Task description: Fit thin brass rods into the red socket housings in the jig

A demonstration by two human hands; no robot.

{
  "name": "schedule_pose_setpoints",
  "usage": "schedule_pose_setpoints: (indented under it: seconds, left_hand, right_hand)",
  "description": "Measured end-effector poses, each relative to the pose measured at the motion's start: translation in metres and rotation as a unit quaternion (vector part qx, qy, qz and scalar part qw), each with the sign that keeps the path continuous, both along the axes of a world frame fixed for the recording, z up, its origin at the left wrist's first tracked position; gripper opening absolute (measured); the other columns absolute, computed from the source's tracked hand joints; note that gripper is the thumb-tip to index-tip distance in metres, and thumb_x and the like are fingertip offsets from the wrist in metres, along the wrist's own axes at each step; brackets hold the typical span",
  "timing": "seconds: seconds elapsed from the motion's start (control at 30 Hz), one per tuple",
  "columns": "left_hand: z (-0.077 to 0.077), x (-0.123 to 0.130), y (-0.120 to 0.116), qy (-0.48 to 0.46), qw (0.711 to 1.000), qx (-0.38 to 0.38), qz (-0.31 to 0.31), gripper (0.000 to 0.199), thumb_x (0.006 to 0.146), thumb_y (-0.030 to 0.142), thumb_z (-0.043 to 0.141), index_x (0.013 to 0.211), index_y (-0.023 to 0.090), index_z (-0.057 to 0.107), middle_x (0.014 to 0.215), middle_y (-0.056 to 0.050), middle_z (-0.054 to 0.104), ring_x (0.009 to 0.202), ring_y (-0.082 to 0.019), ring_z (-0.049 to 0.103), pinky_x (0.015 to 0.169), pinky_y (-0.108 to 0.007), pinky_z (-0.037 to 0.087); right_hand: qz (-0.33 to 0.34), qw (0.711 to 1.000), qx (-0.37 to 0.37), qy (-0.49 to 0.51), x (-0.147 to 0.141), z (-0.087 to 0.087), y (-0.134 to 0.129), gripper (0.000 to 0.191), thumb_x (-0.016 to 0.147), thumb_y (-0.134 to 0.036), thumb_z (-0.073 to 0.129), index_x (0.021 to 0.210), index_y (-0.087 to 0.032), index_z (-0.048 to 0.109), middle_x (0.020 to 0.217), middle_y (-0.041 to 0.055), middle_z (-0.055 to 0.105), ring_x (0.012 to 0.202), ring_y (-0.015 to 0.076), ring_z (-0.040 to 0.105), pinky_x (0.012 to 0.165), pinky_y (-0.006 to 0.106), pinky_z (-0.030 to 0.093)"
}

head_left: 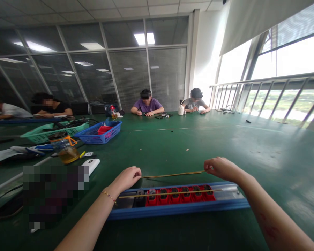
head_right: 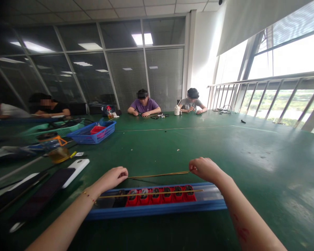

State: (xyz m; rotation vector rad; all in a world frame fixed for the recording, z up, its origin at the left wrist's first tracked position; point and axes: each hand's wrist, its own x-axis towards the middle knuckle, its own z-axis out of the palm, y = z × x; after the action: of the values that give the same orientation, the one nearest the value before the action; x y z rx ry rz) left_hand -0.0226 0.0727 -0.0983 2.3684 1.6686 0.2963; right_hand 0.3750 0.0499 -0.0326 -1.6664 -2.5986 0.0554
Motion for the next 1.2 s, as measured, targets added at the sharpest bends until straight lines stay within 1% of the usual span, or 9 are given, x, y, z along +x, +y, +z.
schedule_pose_setpoints:
  seconds: [0.1,0.2,0.37,0.57,0.7,0.83,0.93,1.03,1.2]
  left_hand:
    - [0.004,0.002,-0.003,-0.012,1.000,-0.009,0.005,0.034,0.081,0.046,0.039,0.076,0.020,0.061,0.079,-0.003,0.060,0.072,-0.015,0.056,0.063,-0.025,0.038]
    - [0.006,0.002,-0.004,-0.019,0.999,-0.028,-0.001,0.036,0.075,0.053,0.046,0.076,0.020,0.060,0.080,-0.003,0.060,0.070,-0.015,0.055,0.059,-0.024,0.038]
    - [0.003,0.001,-0.003,-0.013,1.000,-0.016,-0.007,0.023,0.075,0.042,0.050,0.076,0.021,0.060,0.079,-0.001,0.060,0.072,-0.015,0.056,0.061,-0.024,0.038]
    - [0.003,0.001,-0.003,-0.009,1.000,-0.018,-0.003,0.020,0.076,0.039,0.050,0.076,0.021,0.060,0.081,-0.002,0.060,0.073,-0.015,0.056,0.063,-0.024,0.039]
    - [0.003,0.001,-0.003,-0.013,1.000,-0.016,-0.005,0.019,0.077,0.038,0.049,0.075,0.022,0.059,0.081,-0.002,0.060,0.074,-0.015,0.056,0.064,-0.025,0.040]
    - [0.001,0.000,-0.002,-0.014,1.000,-0.013,-0.006,0.019,0.077,0.037,0.049,0.075,0.022,0.059,0.081,-0.001,0.059,0.073,-0.014,0.056,0.064,-0.025,0.040]
    - [0.001,0.000,-0.002,-0.011,1.000,-0.010,-0.006,0.018,0.077,0.036,0.049,0.075,0.022,0.060,0.081,-0.001,0.059,0.074,-0.015,0.056,0.063,-0.025,0.040]
    - [0.002,0.000,-0.003,-0.010,1.000,-0.015,-0.003,0.019,0.077,0.037,0.048,0.076,0.022,0.060,0.081,-0.001,0.059,0.075,-0.015,0.056,0.064,-0.025,0.041]
    - [0.002,0.001,-0.003,-0.010,1.000,-0.013,-0.003,0.020,0.077,0.037,0.048,0.077,0.022,0.060,0.082,-0.002,0.060,0.075,-0.015,0.055,0.065,-0.025,0.041]
  right_hand:
    - [0.011,1.000,-0.012,0.008,-0.014,-0.013,0.003,0.020,0.078,-0.019,0.043,0.087,-0.023,0.061,0.077,0.0011,0.068,0.069,0.0169,0.062,0.060,0.024,0.040]
    - [0.038,0.999,-0.022,0.006,-0.022,-0.023,0.007,0.025,0.079,-0.014,0.040,0.085,-0.023,0.063,0.081,0.0016,0.068,0.075,0.0174,0.062,0.065,0.025,0.041]
    - [0.083,0.996,-0.023,0.002,-0.028,-0.035,0.013,0.036,0.077,-0.009,0.038,0.090,-0.025,0.067,0.095,0.0022,0.067,0.090,0.0175,0.061,0.079,0.027,0.042]
    - [0.100,0.993,-0.055,0.006,-0.034,-0.037,0.012,0.039,0.076,-0.008,0.040,0.100,-0.025,0.065,0.105,0.0017,0.064,0.097,0.0169,0.058,0.086,0.026,0.041]
    - [0.100,0.993,-0.059,0.027,-0.033,-0.031,0.010,0.035,0.080,-0.014,0.040,0.104,-0.024,0.063,0.107,0.0030,0.064,0.098,0.0180,0.057,0.086,0.028,0.041]
    - [0.092,0.992,-0.066,0.061,-0.022,-0.013,0.004,0.030,0.084,-0.027,0.040,0.101,-0.022,0.064,0.099,0.0052,0.066,0.090,0.0194,0.059,0.079,0.028,0.044]
    - [0.078,0.985,-0.123,0.088,-0.011,0.005,-0.007,0.033,0.084,-0.040,0.040,0.093,-0.021,0.066,0.089,0.0045,0.068,0.078,0.0187,0.061,0.069,0.027,0.046]
    - [0.070,0.977,-0.181,0.095,-0.002,0.020,-0.020,0.038,0.079,-0.052,0.044,0.086,-0.021,0.065,0.085,0.0038,0.067,0.074,0.0186,0.061,0.063,0.025,0.046]
    - [0.052,0.979,-0.189,0.064,0.001,0.024,-0.029,0.040,0.071,-0.056,0.052,0.083,-0.020,0.064,0.083,0.0045,0.067,0.073,0.0197,0.061,0.060,0.026,0.045]
